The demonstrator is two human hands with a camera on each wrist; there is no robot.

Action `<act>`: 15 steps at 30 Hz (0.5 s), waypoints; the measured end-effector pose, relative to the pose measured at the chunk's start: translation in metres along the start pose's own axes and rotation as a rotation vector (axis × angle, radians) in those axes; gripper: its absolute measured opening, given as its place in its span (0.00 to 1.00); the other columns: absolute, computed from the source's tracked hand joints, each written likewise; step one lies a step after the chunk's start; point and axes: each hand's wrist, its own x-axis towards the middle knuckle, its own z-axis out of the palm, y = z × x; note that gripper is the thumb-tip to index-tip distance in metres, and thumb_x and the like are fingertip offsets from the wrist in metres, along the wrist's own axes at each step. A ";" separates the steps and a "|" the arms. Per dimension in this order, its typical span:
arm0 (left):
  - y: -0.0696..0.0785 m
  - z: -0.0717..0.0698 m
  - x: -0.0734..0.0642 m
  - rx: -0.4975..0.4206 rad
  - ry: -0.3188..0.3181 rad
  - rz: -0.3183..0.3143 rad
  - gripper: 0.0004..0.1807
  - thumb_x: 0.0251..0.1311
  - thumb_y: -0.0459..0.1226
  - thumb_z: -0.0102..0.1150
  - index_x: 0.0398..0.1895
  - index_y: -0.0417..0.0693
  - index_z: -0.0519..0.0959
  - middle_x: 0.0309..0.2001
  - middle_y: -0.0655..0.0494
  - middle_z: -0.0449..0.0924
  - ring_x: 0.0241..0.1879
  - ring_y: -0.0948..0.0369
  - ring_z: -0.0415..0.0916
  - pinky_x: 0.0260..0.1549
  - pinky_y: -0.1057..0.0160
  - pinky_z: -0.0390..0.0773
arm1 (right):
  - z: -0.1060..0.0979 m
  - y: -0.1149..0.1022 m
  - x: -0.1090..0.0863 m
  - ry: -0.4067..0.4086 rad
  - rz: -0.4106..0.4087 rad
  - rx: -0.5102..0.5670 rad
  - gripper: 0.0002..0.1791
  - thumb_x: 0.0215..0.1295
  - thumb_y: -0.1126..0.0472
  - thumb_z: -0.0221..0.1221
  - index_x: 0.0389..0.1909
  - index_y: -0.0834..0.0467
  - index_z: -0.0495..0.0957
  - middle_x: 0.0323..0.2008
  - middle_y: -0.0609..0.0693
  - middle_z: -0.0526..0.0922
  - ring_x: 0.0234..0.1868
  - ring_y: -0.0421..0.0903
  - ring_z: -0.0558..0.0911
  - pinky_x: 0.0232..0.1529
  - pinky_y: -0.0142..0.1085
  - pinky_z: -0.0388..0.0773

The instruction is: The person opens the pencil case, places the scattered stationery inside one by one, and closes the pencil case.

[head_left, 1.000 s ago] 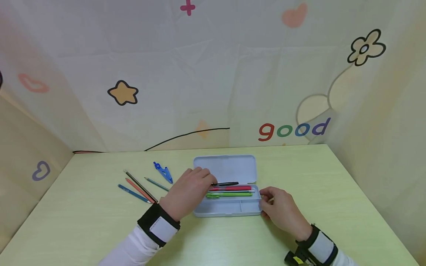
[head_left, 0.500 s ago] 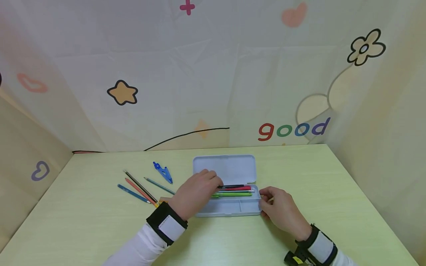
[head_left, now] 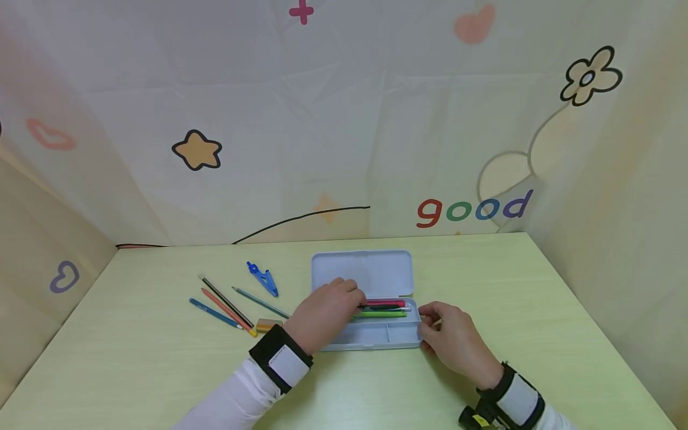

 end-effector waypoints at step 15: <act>0.004 0.012 0.011 -0.007 -0.052 -0.022 0.05 0.71 0.40 0.69 0.45 0.51 0.89 0.38 0.61 0.82 0.36 0.63 0.74 0.40 0.67 0.80 | 0.000 0.000 0.001 -0.004 0.002 -0.015 0.16 0.72 0.70 0.60 0.58 0.69 0.79 0.35 0.54 0.78 0.27 0.46 0.80 0.28 0.34 0.81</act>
